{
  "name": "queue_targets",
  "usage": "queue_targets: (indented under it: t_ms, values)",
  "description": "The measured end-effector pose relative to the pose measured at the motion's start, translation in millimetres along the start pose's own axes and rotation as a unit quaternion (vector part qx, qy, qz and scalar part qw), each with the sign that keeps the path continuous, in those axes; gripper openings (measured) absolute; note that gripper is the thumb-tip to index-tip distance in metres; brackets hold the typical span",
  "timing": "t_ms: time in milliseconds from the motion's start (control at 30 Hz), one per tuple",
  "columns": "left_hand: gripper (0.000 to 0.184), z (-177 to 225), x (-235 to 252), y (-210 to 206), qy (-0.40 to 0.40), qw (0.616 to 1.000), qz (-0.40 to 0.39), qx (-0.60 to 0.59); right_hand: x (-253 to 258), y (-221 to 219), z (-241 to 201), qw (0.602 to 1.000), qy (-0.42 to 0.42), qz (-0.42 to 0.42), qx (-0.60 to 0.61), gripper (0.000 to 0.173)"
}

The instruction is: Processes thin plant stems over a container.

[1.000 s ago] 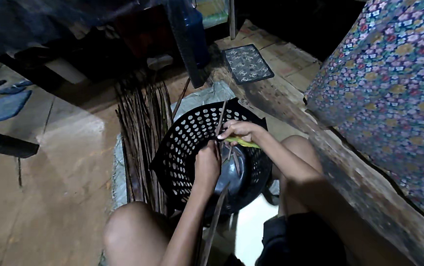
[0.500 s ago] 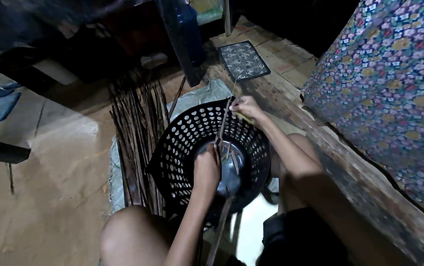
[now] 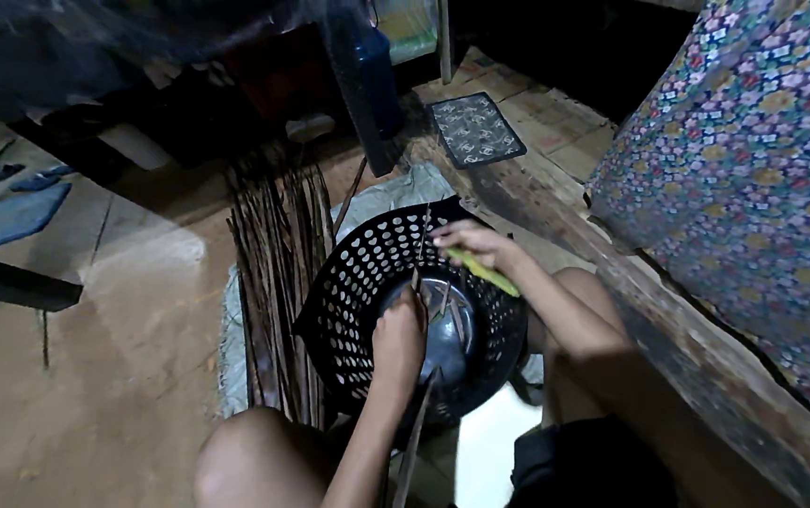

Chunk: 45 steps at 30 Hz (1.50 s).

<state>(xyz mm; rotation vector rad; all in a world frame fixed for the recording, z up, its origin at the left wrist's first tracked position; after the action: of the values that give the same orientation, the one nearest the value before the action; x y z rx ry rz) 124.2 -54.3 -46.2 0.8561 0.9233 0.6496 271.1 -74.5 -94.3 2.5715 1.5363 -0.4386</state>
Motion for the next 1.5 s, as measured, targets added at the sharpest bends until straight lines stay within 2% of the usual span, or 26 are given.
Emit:
queue_targets:
  t_ms: [67,167,300,433,600,667,767,833,900,1000,1067,1133,1167,1200,1233,1300,1367,1433,1500]
  values:
    - [0.039,1.4,-2.7,-1.5,0.002,1.000,-0.002,0.008,-4.6,-23.9,5.0,0.997,-0.026,-0.072,-0.014,0.024]
    - [0.041,3.7,-8.6,-3.5,-0.002,0.999,0.003,0.032,4.5,-19.7,7.4,0.997,-0.011,-0.068,-0.019,0.023]
    - [0.041,6.1,-14.5,-3.6,-0.025,0.999,0.028,0.039,31.3,26.0,10.2,0.998,0.039,0.037,-0.025,0.021]
    - [0.041,5.9,-15.7,-2.2,-0.031,0.998,0.031,0.040,32.8,40.5,7.9,0.994,0.045,0.095,0.005,0.019]
    - [0.040,-2.0,-19.3,0.5,-0.033,0.999,0.033,0.006,25.2,77.6,4.4,0.963,0.063,0.250,0.080,0.016]
    - [0.037,-10.3,-15.0,6.8,-0.041,0.998,0.022,-0.052,20.2,62.5,5.1,0.977,0.051,0.200,0.061,0.017]
    - [0.033,-19.4,-9.4,13.7,-0.048,0.987,0.019,-0.154,-0.7,5.5,-3.0,0.999,0.033,0.011,0.013,0.023]
    - [0.032,-23.2,-6.4,9.8,-0.040,0.974,-0.018,-0.221,-13.2,-23.4,-4.7,0.995,0.043,-0.089,-0.001,0.017]
    - [0.031,-24.9,-4.5,3.4,-0.026,0.953,-0.071,-0.294,-17.7,-35.1,-5.9,0.991,0.047,-0.125,-0.005,0.014]
    - [0.030,-26.3,-4.3,-0.6,-0.007,0.929,-0.118,-0.352,-5.0,-11.8,-9.1,0.997,0.054,-0.048,-0.011,0.013]
    - [0.030,-26.6,-6.3,-2.4,-0.006,0.920,-0.128,-0.370,17.4,29.9,-2.7,0.995,0.073,0.063,0.011,0.013]
    - [0.029,-27.9,-7.9,-4.6,-0.006,0.917,-0.134,-0.376,23.1,70.8,0.1,0.974,0.065,0.202,0.082,0.011]
    - [0.029,-29.6,-8.3,-4.7,-0.004,0.918,-0.129,-0.374,21.1,84.1,1.0,0.960,0.058,0.250,0.110,0.010]
    - [0.029,-31.8,-8.1,-3.3,-0.004,0.924,-0.115,-0.365,16.5,85.8,-0.1,0.958,0.051,0.257,0.117,0.011]
    - [0.029,-33.3,-7.5,-0.1,-0.010,0.934,-0.093,-0.346,10.8,75.4,-3.0,0.968,0.046,0.224,0.106,0.014]
    - [0.030,-32.1,-6.0,8.2,-0.031,0.962,-0.036,-0.268,-1.3,30.3,-7.0,0.994,0.032,0.085,0.059,0.015]
    - [0.033,-25.5,-8.2,12.1,-0.047,0.981,-0.004,-0.187,-13.6,-15.8,-5.3,0.999,0.015,-0.034,0.022,0.021]
    - [0.037,-19.4,-11.8,8.2,-0.061,0.988,0.002,-0.139,-17.1,-37.1,-2.5,0.998,0.010,-0.062,0.005,0.016]
    - [0.046,-15.4,-15.4,3.3,-0.064,0.993,-0.006,-0.100,-13.2,-34.5,-1.5,1.000,0.005,-0.025,0.012,0.013]
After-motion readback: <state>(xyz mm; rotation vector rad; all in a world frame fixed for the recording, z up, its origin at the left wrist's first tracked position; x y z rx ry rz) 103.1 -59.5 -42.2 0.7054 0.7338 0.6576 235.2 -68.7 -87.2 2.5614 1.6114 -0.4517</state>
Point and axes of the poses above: each hand's wrist, its own x-axis towards the middle knuckle, its own y-axis out of the back of the hand, z = x × y, the point moved 9 cm from there along x, towards the middle knuckle, and after that the axes turned 14 degrees about y, right-handed, at the moved point
